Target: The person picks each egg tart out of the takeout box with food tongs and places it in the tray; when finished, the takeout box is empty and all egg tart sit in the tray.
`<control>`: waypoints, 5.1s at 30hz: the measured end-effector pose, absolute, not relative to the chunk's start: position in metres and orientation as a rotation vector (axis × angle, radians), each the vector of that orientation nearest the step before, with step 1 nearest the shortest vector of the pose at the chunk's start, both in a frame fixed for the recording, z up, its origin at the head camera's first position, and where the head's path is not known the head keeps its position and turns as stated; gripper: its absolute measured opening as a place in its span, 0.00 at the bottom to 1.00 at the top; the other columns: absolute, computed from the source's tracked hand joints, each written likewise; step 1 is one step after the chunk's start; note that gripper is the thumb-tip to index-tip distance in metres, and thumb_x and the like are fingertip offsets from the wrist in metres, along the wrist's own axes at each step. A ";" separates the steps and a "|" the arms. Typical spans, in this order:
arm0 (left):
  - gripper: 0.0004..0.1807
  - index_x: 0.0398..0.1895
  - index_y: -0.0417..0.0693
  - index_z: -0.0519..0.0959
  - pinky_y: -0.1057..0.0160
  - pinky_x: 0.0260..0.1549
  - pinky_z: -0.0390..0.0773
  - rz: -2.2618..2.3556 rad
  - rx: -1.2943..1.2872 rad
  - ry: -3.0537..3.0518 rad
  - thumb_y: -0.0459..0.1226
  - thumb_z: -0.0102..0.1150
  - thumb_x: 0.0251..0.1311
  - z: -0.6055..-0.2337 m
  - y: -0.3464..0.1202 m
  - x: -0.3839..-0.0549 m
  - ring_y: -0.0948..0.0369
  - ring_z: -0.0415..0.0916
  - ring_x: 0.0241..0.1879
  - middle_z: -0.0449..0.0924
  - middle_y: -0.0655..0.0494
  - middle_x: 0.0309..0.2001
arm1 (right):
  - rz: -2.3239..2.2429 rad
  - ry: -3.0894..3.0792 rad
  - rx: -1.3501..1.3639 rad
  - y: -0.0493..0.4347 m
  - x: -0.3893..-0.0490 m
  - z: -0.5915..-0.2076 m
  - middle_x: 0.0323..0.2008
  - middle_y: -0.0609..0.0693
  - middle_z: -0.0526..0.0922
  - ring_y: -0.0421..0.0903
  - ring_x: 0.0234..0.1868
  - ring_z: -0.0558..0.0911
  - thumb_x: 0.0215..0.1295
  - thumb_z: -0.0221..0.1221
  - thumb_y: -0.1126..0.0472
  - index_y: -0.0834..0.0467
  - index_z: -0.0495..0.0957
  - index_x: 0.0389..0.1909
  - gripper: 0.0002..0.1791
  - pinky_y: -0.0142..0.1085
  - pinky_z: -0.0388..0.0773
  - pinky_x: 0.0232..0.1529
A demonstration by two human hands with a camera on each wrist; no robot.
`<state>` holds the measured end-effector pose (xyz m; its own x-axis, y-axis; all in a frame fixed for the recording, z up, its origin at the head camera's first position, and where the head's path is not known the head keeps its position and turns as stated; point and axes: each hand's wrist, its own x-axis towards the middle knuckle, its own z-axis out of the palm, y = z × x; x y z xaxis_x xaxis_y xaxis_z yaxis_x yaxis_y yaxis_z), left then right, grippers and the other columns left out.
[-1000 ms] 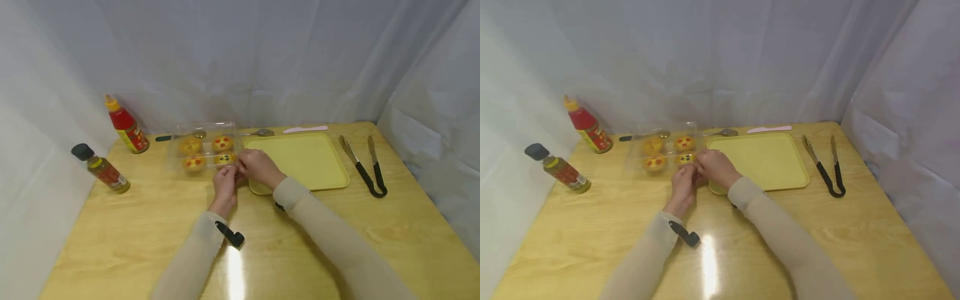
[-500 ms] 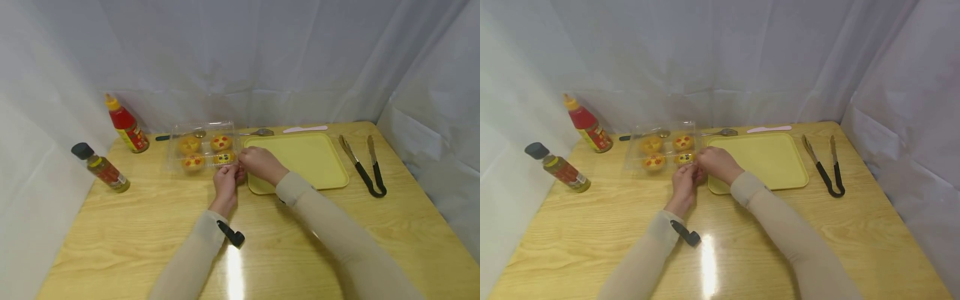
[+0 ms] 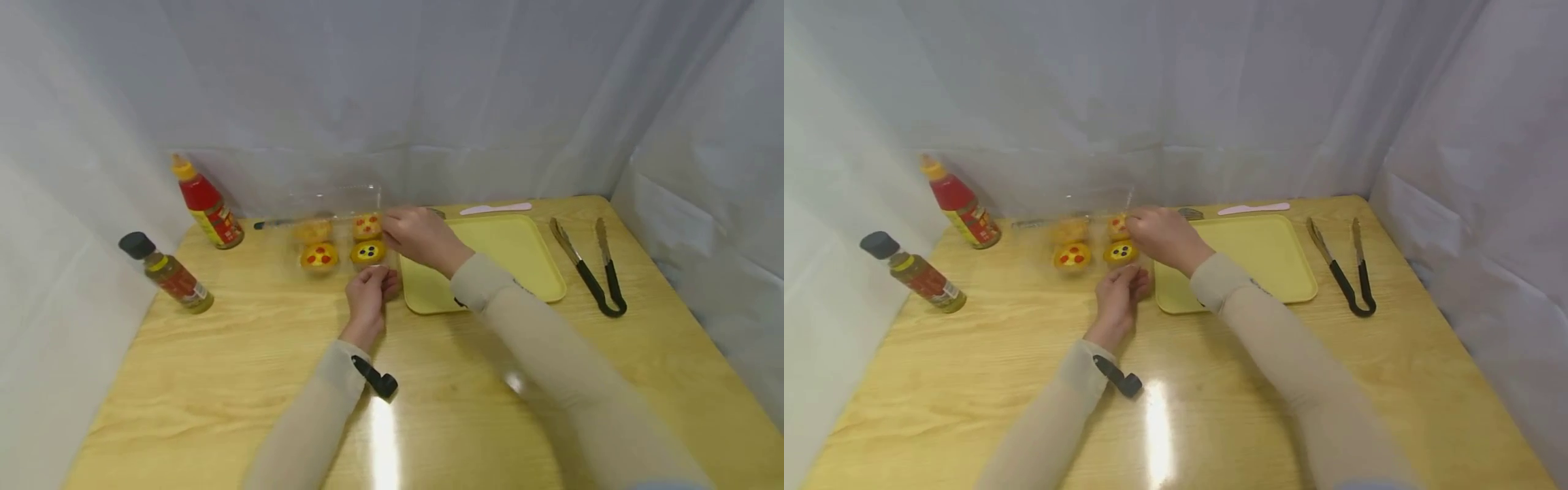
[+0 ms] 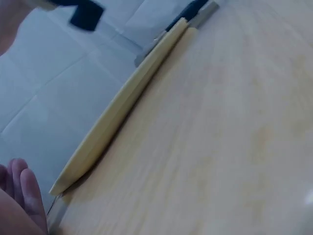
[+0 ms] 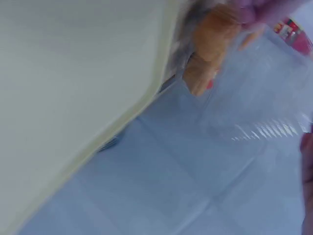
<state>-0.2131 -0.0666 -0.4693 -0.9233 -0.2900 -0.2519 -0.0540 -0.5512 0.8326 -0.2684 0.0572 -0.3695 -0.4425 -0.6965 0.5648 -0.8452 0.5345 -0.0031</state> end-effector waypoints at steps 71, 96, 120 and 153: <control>0.16 0.48 0.37 0.83 0.75 0.13 0.67 -2.615 0.666 -1.597 0.41 0.59 0.69 -0.455 -0.056 -0.164 0.69 0.74 0.18 0.87 0.54 0.33 | 1.666 -2.227 0.661 0.054 -0.326 -0.342 0.35 0.52 0.83 0.55 0.31 0.83 0.69 0.62 0.57 0.61 0.83 0.46 0.13 0.34 0.77 0.19; 0.15 0.49 0.37 0.83 0.74 0.14 0.67 -2.590 0.639 -1.687 0.40 0.59 0.70 -0.446 -0.050 -0.148 0.68 0.75 0.20 0.87 0.52 0.35 | 1.891 -2.275 0.503 0.055 -0.340 -0.356 0.41 0.56 0.81 0.50 0.28 0.81 0.71 0.59 0.59 0.63 0.78 0.59 0.19 0.31 0.73 0.17; 0.15 0.47 0.36 0.83 0.74 0.13 0.67 -2.625 0.605 -1.718 0.40 0.58 0.70 -0.454 -0.051 -0.145 0.68 0.75 0.19 0.85 0.55 0.31 | 1.977 -2.531 0.385 0.060 -0.334 -0.386 0.49 0.57 0.76 0.62 0.42 0.81 0.74 0.55 0.63 0.61 0.62 0.73 0.28 0.37 0.80 0.26; 0.15 0.45 0.37 0.82 0.74 0.13 0.67 -2.572 0.542 -1.869 0.42 0.60 0.69 -0.451 -0.062 -0.143 0.68 0.77 0.20 0.85 0.56 0.30 | 1.975 -2.615 0.429 0.077 -0.318 -0.385 0.50 0.61 0.78 0.63 0.41 0.82 0.73 0.56 0.64 0.63 0.66 0.70 0.26 0.30 0.77 0.22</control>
<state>-0.1425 -0.0617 -0.4515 -0.9400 -0.1276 -0.3163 -0.2614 -0.3260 0.9085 -0.3180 0.0772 -0.3848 -0.9533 -0.3009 0.0255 -0.1068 0.2568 -0.9605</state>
